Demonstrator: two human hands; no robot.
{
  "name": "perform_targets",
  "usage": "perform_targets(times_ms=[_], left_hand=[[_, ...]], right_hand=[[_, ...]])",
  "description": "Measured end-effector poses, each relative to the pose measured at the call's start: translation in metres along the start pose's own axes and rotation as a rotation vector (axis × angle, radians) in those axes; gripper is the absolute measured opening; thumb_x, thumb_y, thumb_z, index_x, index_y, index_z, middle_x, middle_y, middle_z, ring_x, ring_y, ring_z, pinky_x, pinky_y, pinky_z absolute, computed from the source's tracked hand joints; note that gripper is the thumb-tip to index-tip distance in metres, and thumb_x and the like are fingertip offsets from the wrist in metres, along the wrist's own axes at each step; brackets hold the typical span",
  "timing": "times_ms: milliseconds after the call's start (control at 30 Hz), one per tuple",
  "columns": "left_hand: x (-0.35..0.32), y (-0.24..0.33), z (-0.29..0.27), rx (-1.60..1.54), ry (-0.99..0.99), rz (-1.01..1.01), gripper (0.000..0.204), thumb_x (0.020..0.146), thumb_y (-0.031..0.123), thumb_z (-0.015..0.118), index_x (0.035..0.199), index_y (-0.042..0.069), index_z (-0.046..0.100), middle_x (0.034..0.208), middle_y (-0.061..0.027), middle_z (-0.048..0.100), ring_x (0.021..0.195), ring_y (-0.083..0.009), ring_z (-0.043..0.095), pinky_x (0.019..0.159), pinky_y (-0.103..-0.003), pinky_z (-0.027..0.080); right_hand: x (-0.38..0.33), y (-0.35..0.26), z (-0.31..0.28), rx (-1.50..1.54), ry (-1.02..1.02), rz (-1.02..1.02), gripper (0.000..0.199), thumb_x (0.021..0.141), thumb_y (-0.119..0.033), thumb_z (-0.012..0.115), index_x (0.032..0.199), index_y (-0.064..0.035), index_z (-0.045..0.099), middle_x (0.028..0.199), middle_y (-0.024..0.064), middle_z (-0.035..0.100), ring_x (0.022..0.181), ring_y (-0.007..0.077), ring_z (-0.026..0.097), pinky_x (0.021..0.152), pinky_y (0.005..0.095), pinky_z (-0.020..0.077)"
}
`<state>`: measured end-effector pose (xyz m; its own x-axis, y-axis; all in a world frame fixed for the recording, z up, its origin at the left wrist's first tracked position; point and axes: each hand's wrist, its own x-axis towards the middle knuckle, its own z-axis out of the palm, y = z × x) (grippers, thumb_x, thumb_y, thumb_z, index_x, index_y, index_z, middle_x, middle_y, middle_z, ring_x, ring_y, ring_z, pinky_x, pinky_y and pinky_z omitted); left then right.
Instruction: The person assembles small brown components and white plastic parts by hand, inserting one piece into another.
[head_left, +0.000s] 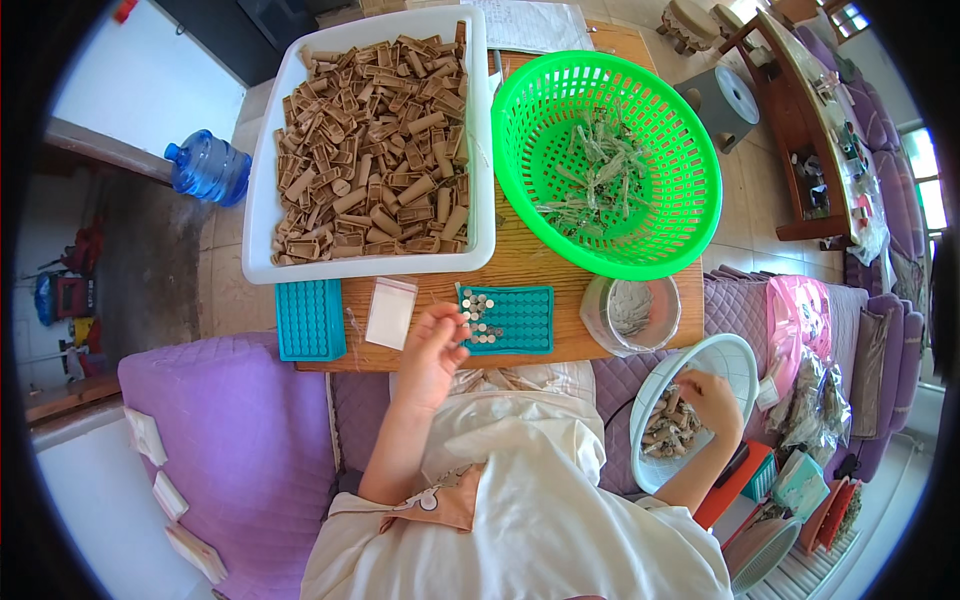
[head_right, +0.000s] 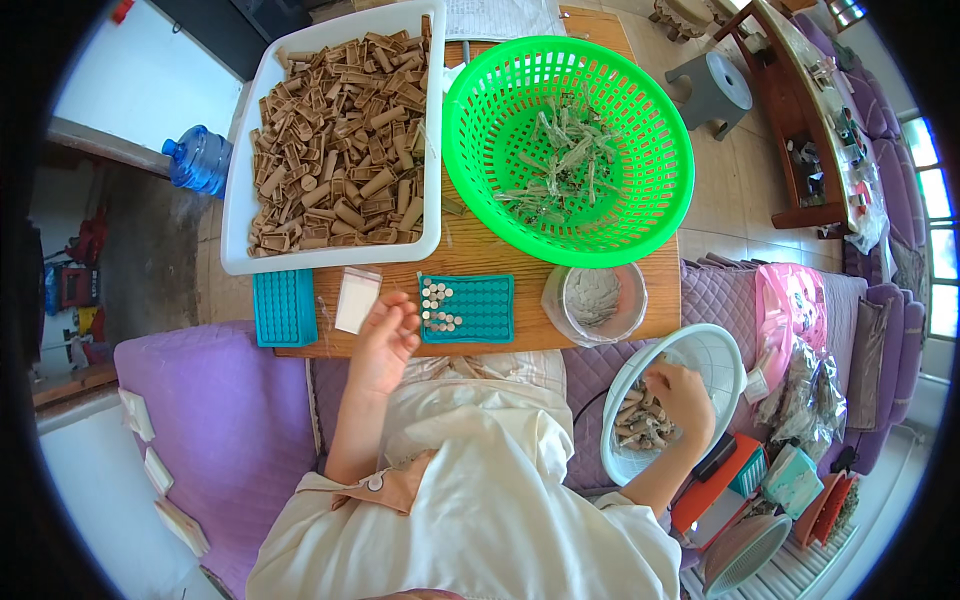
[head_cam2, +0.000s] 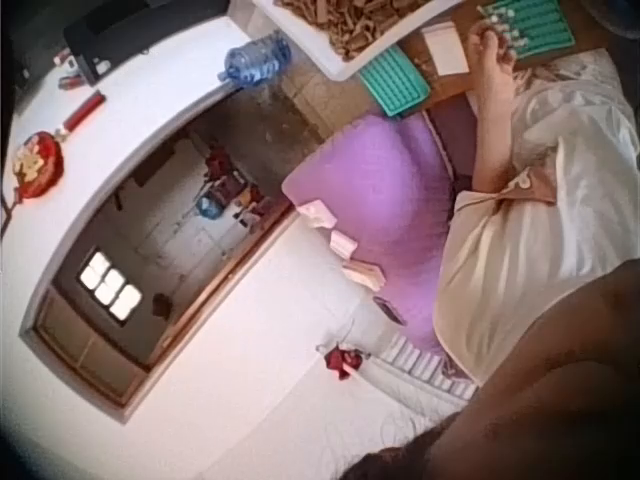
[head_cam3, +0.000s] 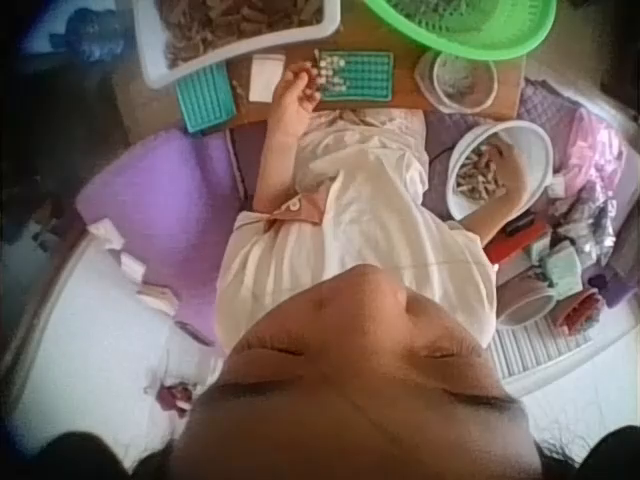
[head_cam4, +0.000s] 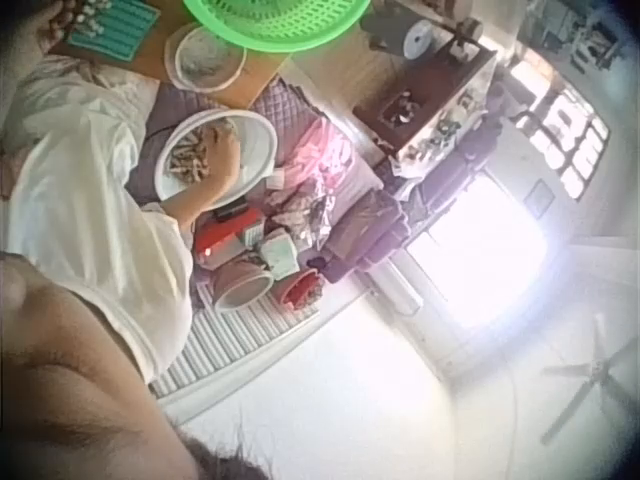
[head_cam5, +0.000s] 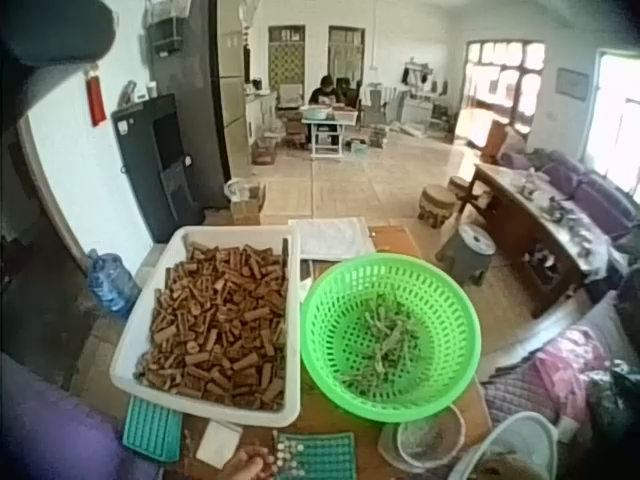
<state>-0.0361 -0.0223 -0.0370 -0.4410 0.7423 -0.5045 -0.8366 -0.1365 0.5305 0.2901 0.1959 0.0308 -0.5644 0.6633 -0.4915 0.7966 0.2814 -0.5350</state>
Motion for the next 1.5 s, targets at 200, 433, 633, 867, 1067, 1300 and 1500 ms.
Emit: perform_targets(times_ms=[200,433,633,867,1067,1300,1500], left_hand=[[-0.007,0.023,-0.015,-0.003,0.129,0.125,0.013,0.085,0.010,0.050,0.099,0.010,0.051,0.087,0.0005,0.056,0.073,-0.0064,0.053,0.057,-0.019,0.043],[-0.009,0.048,0.015,0.528,-0.026,0.401,0.012,0.085,0.008,0.050,0.097,0.005,0.051,0.087,-0.0002,0.055,0.071,-0.0028,0.045,0.057,-0.017,0.035],[0.025,0.094,0.030,1.039,0.173,0.769,0.009,0.083,0.005,0.051,0.090,0.004,0.056,0.079,-0.0012,0.059,0.063,-0.0055,0.049,0.057,-0.019,0.039],[0.084,0.133,0.041,1.734,0.241,0.739,0.014,0.079,0.009,0.054,0.091,0.004,0.057,0.088,-0.0113,0.061,0.079,-0.0259,0.059,0.066,-0.035,0.047],[0.147,0.131,0.032,2.336,0.154,0.769,0.013,0.077,0.008,0.050,0.085,0.004,0.059,0.083,-0.0106,0.060,0.084,-0.0298,0.057,0.074,-0.039,0.046],[0.151,0.126,0.046,2.431,0.117,0.620,0.015,0.076,0.004,0.046,0.085,0.002,0.058,0.079,-0.0167,0.061,0.080,-0.0303,0.060,0.069,-0.039,0.049],[0.147,0.133,0.048,2.299,0.084,0.283,0.029,0.073,-0.001,0.048,0.102,0.002,0.051,0.086,-0.0216,0.060,0.085,-0.0331,0.058,0.085,-0.045,0.040]], right_hand=[[0.024,-0.054,-0.008,0.021,0.110,-0.174,0.018,0.074,-0.001,0.056,0.091,0.0017,0.059,0.078,0.0118,0.059,0.071,0.0169,0.059,0.061,0.0257,0.0450],[0.151,-0.157,-0.006,-0.111,0.180,-0.649,0.021,0.070,-0.004,0.061,0.091,-0.0057,0.061,0.083,0.0096,0.055,0.080,0.0218,0.055,0.071,0.0299,0.0447],[0.222,-0.132,0.022,-0.671,0.077,-0.634,0.029,0.066,-0.007,0.064,0.095,-0.0075,0.062,0.082,0.0114,0.048,0.093,0.0258,0.049,0.078,0.0381,0.0429],[0.208,-0.152,0.004,-0.027,0.310,-0.665,0.020,0.072,-0.009,0.063,0.092,-0.0054,0.062,0.087,0.0094,0.057,0.084,0.0236,0.056,0.078,0.0316,0.0434],[0.184,-0.158,-0.013,0.870,0.319,-0.756,0.019,0.086,-0.013,0.051,0.099,-0.0013,0.056,0.091,0.0064,0.060,0.085,0.0155,0.057,0.078,0.0285,0.0441],[0.157,-0.153,-0.026,1.683,-0.114,-0.882,0.027,0.090,-0.017,0.044,0.112,-0.0031,0.048,0.073,0.0002,0.051,0.052,0.0071,0.034,0.057,0.0233,0.0384],[0.149,-0.147,-0.004,1.875,-0.573,-1.018,0.030,0.084,-0.008,0.053,0.114,-0.0077,0.051,0.085,-0.0005,0.044,0.063,0.0071,0.034,0.053,0.0171,0.0327]])
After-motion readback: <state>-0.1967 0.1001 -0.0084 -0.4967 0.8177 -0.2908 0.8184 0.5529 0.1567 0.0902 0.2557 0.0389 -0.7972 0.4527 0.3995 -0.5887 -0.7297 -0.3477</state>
